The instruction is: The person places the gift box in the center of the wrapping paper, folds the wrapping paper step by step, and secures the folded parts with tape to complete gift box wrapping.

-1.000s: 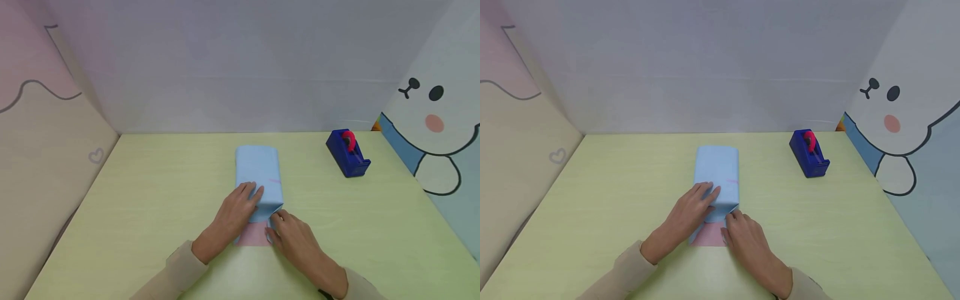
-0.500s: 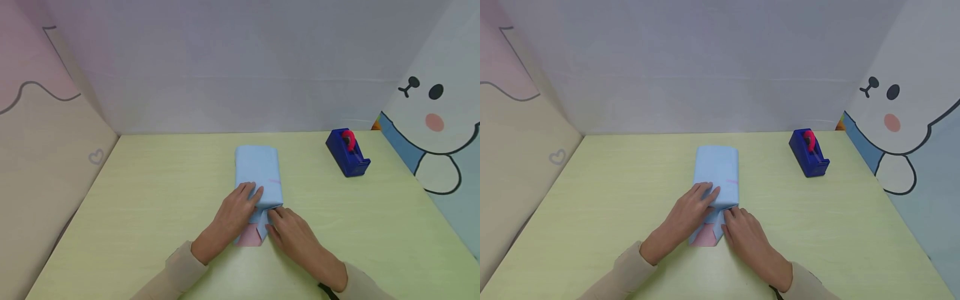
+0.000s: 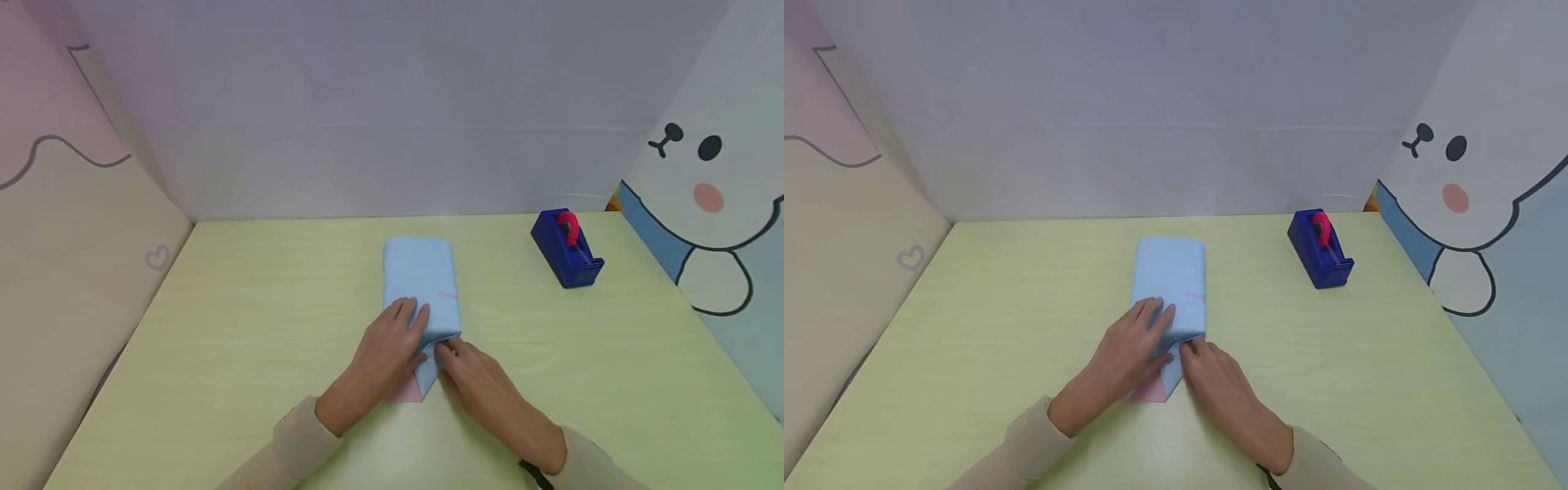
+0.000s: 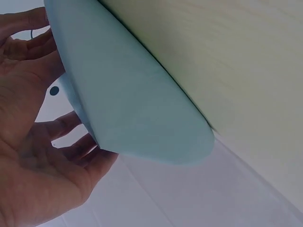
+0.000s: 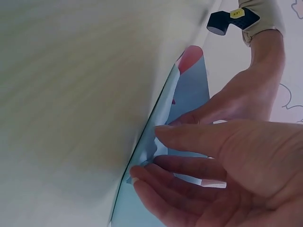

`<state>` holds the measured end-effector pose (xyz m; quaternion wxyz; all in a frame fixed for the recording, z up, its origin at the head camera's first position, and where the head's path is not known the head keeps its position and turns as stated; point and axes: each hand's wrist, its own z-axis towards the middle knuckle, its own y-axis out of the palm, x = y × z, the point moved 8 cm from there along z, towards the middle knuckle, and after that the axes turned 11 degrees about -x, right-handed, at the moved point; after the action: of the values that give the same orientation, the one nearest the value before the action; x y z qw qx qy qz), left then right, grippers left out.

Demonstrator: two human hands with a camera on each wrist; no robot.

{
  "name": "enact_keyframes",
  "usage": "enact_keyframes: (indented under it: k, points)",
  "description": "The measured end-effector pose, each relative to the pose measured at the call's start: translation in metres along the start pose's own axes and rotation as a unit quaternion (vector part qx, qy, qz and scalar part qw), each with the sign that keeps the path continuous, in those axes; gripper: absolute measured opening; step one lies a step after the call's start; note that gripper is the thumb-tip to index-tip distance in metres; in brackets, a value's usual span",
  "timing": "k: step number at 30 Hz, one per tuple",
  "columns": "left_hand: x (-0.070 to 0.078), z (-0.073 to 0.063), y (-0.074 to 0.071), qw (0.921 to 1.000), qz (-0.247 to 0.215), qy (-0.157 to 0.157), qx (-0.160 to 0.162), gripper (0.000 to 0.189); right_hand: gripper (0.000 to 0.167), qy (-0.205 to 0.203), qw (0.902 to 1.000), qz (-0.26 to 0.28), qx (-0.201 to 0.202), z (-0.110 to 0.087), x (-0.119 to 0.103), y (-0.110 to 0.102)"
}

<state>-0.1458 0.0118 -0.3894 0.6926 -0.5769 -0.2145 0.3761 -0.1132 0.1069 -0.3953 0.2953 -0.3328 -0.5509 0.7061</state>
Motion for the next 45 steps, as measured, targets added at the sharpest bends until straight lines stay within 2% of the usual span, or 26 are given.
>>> enact_keyframes:
  k: [8,13,19,26,32,36,45]
  points:
    - [0.0,-0.001,-0.003,0.9997,0.005,0.004,0.026,0.069,0.024,-0.021,0.9997,-0.011,0.004,0.001,-0.002,0.002]
    - [0.001,-0.001,-0.003,0.9992,0.006,0.004,0.04,0.063,0.027,-0.036,0.9991,-0.017,-0.015,0.0,-0.004,0.004]
    - [0.002,-0.001,-0.002,0.9983,0.012,0.002,0.057,0.052,0.024,-0.053,0.9982,-0.008,-0.028,0.0,-0.003,0.009]
    - [0.004,0.002,-0.002,0.998,0.027,-0.001,0.057,0.037,0.029,-0.066,0.9971,-0.026,-0.029,-0.002,-0.004,0.01]
    - [0.003,0.008,-0.003,0.9979,0.027,-0.009,0.057,0.032,0.037,-0.073,0.9965,-0.027,-0.031,-0.002,-0.005,0.009]
    - [0.003,0.01,-0.004,0.9983,0.03,-0.012,0.049,0.031,0.043,-0.07,0.9968,-0.022,-0.033,-0.001,-0.004,0.009]
    - [0.005,0.01,0.0,0.9987,0.046,-0.016,0.017,0.041,0.043,-0.059,0.9958,-0.034,-0.062,0.0,-0.006,0.013]
